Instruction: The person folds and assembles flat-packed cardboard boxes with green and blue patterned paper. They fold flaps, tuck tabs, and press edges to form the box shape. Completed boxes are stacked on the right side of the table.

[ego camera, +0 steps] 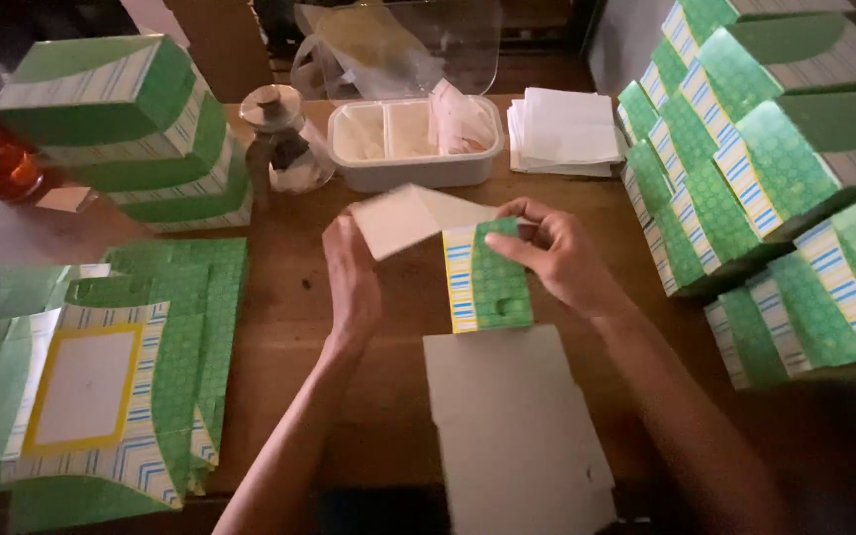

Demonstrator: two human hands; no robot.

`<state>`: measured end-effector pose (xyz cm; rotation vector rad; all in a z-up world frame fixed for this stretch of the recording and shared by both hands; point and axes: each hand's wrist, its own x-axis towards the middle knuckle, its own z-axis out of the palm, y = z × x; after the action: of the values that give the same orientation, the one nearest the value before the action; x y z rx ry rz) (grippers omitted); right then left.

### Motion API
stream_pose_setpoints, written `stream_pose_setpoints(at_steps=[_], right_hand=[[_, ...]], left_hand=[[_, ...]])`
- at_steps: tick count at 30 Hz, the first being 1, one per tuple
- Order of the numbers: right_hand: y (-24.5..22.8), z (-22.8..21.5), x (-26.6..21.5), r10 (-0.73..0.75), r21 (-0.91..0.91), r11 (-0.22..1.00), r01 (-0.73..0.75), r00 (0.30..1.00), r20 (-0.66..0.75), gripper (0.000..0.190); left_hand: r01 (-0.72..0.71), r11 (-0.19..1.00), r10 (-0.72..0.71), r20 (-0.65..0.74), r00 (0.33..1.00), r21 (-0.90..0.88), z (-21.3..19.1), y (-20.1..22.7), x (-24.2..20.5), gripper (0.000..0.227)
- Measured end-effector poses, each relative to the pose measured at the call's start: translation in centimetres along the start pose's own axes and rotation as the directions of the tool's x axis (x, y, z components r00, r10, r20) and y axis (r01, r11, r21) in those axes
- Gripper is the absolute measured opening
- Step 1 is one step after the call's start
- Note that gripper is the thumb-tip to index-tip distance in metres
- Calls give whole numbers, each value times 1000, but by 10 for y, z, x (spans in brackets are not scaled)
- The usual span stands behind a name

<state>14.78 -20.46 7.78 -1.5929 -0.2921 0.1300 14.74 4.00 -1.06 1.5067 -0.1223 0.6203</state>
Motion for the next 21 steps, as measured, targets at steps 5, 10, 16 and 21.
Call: stream_pose_setpoints(at_steps=[5, 10, 16, 21], right_hand=[[10, -16, -4, -139, 343, 928, 144, 990, -38, 23], [3, -27, -27, 17, 789, 615, 5, 1000, -20, 35], [13, -39, -9, 101, 692, 720, -58, 995, -23, 23], [-11, 4, -1, 223, 793, 602, -90, 973, -59, 30]], left_hand=[[382, 900, -368, 105, 924, -210, 16, 37, 6, 94], [728, 559, -507, 531, 679, -397, 31, -31, -11, 85], [754, 407, -186, 761, 622, -516, 31, 3, -24, 84], [771, 329, -140, 779, 611, -545, 30, -25, -28, 67]])
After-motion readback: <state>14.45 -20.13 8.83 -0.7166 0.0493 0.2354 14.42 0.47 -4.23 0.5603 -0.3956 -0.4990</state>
